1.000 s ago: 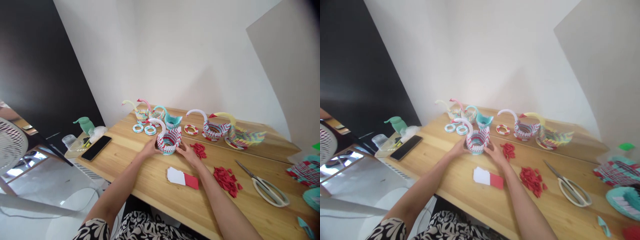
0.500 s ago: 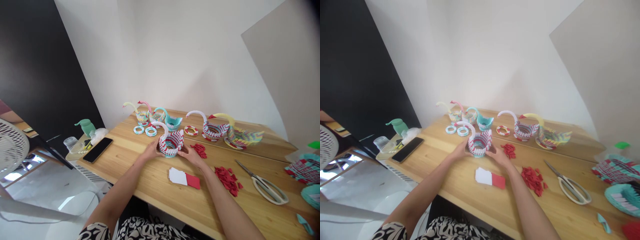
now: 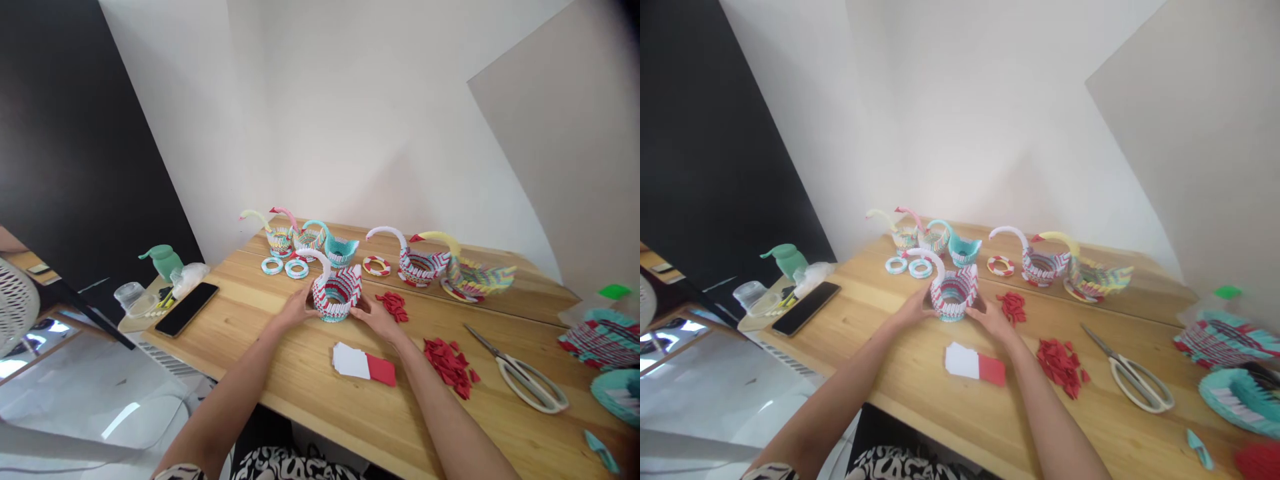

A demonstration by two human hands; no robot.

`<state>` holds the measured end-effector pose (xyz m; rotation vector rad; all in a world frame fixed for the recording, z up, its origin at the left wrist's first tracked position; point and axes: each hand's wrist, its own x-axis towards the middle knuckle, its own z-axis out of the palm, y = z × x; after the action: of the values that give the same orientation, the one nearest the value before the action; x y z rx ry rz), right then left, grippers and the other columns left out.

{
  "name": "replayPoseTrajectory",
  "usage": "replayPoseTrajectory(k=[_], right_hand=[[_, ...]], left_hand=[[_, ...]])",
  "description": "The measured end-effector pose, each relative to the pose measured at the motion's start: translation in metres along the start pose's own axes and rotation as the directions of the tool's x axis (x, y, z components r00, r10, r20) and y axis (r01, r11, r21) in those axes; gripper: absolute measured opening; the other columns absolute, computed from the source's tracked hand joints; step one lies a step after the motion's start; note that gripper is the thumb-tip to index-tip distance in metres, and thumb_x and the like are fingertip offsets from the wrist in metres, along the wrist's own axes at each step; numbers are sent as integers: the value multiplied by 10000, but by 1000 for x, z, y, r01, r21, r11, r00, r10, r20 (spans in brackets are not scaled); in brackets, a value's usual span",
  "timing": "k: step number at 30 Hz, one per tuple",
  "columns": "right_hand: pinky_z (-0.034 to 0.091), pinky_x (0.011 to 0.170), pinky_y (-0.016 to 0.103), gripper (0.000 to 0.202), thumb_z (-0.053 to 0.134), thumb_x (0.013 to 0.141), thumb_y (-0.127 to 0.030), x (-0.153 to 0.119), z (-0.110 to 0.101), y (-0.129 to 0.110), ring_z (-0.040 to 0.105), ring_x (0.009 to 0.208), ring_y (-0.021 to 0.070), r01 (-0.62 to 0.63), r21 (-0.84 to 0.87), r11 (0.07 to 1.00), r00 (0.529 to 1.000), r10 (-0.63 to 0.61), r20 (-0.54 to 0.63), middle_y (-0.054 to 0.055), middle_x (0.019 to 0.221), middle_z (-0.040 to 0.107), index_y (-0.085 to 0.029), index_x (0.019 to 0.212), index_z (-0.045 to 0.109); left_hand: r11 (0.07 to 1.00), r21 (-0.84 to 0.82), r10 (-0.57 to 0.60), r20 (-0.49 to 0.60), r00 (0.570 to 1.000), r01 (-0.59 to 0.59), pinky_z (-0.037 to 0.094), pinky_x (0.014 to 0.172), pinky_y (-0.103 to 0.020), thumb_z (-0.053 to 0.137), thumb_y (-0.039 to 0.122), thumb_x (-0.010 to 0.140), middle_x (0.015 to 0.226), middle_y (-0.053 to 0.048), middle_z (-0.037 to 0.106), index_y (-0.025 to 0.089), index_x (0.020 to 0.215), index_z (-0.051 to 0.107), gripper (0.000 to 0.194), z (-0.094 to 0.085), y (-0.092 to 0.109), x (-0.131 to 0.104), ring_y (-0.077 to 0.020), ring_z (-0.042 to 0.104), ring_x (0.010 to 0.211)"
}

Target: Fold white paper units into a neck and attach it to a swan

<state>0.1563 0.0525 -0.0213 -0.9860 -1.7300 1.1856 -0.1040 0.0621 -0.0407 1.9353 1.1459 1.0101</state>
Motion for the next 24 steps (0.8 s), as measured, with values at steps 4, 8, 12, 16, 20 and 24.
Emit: replayPoseTrajectory(k=[4,8,12,16,20,24], right_hand=[[347,1072,470,618,673,771,-399,-1,3,-5,508,1240,271,-18,-32,999,999,17,-28,77,1378,529,-230,1340,499],[344,1074,455,643,690,752,-405,-2,3,-5,513,1235,261,13,10,1000,1000,-12,-26,65,1362,546,-224,1339,499],[361,1058,450,618,698,738,-456,-5,1,-6,521,1221,263,30,-23,999,997,-32,-68,53,1329,578,-240,1296,545],[407,1020,424,531,589,806,-536,-8,2,-13,537,1206,252,-1,-47,999,995,-4,-102,42,1282,614,-269,1265,576],[436,984,428,556,550,824,-549,-13,4,-19,561,1175,261,-47,-101,994,982,27,-188,61,1241,635,-273,1308,535],[477,906,425,609,627,780,-481,-40,2,-33,606,1092,286,-137,-209,968,936,58,-346,104,1246,621,-261,1332,497]], left_hand=[[1000,30,-2,16,1000,1,332,1080,-481,803,341,622,1412,-163,457,182,1462,273,1006,-2,0,0,-335,440,1279],[999,-28,-32,57,998,33,346,1072,-463,784,294,634,1385,-162,491,184,1488,178,1053,-8,2,-1,-309,477,1258],[997,8,-81,129,988,80,317,1087,-462,733,305,680,1337,-128,550,212,1486,185,979,-23,9,-4,-287,495,1245],[991,40,-133,153,979,128,313,1087,-450,644,373,744,1294,-108,590,197,1475,222,862,-37,15,-8,-269,519,1223],[981,39,-192,68,979,190,374,1038,-424,571,436,766,1180,-97,666,170,1422,346,742,-39,13,-8,-264,587,1136],[966,57,-247,-78,966,252,451,927,-361,551,477,744,1014,-72,722,186,1093,648,465,-36,8,-5,-267,634,1014]])
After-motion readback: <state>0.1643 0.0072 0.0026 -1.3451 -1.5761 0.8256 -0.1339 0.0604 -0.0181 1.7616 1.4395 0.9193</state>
